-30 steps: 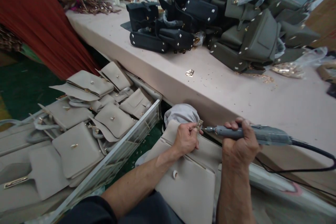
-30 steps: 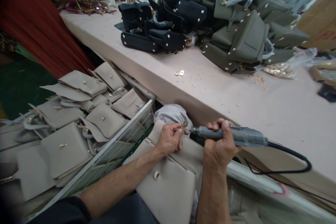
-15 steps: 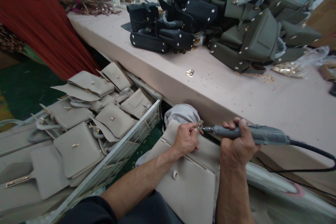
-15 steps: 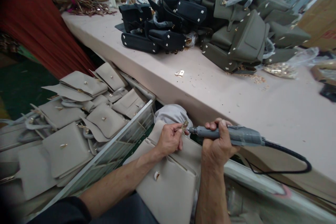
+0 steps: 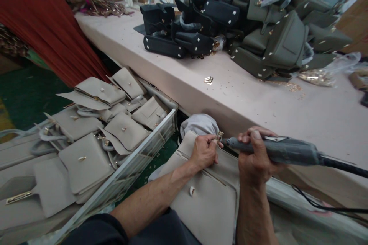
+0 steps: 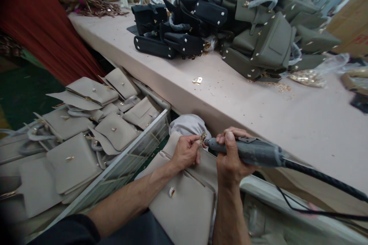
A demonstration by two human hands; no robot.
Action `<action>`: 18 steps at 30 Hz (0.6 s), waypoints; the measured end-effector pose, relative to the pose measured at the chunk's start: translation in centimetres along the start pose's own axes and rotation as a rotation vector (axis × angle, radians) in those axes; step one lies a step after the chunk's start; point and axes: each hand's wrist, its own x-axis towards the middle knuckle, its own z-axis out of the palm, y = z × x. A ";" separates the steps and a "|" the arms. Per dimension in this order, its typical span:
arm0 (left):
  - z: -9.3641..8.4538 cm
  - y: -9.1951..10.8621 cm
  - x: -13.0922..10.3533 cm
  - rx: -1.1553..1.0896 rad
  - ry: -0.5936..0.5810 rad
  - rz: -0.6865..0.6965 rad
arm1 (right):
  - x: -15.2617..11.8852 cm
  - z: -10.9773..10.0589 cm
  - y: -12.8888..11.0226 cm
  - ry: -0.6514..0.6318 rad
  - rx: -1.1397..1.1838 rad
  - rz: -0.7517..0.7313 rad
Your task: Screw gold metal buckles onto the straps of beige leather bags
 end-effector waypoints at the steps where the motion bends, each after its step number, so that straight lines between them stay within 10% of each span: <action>1: 0.0 0.0 0.0 0.003 0.000 0.005 | -0.1 0.0 -0.1 -0.024 -0.010 -0.002; 18: 0.1 -0.2 0.4 0.006 0.029 0.056 | 0.7 -0.8 0.5 -0.391 -0.170 -0.091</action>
